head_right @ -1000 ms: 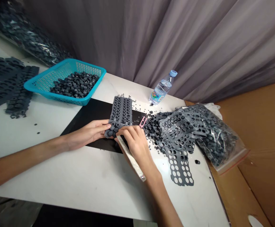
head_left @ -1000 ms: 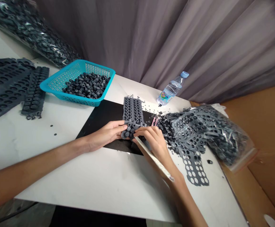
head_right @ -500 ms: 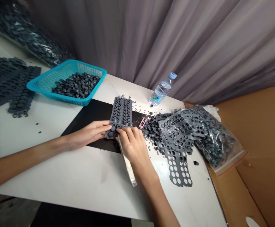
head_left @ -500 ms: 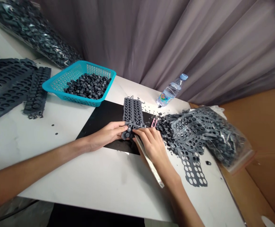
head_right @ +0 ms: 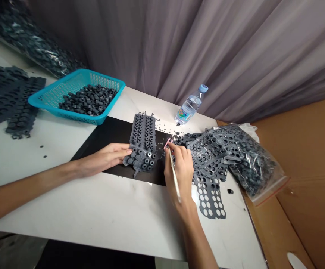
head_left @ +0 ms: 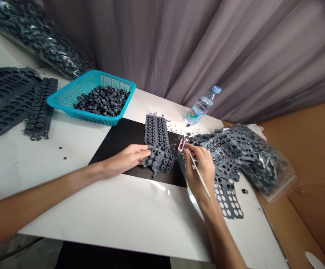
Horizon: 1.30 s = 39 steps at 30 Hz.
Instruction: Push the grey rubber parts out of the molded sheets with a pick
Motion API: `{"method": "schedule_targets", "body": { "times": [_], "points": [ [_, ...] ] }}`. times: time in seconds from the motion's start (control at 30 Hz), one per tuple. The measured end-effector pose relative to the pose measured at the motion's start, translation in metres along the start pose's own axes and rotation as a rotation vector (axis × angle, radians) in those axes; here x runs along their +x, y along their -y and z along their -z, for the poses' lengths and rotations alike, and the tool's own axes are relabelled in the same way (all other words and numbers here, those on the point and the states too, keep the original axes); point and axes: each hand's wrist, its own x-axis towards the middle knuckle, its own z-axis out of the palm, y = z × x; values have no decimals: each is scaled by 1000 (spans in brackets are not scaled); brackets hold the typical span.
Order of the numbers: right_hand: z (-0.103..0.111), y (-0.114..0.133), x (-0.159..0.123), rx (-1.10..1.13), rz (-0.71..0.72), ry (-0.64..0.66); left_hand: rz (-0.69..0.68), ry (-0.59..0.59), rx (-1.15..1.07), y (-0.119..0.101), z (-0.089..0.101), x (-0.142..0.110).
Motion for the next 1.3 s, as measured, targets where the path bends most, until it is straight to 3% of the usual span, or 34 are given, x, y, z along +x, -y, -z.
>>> {"method": "schedule_targets", "body": {
  "times": [0.2, 0.5, 0.77, 1.13, 1.3],
  "points": [
    [7, 21, -2, 275, 95, 196, -41, 4, -56, -2, -3, -1],
    [-6, 14, -2, 180, 401, 253, -53, -24, -145, 4, 2, -1],
    [-7, 17, -4, 126, 451, 244, -46, -29, -151, 2, -1, -3],
    [-5, 26, -6, 50, 404, 282, -46, -26, -119, 4, -2, -2],
    [3, 26, -6, 131, 358, 334, -39, -42, -98, 4, -1, -2]
  ]
}}
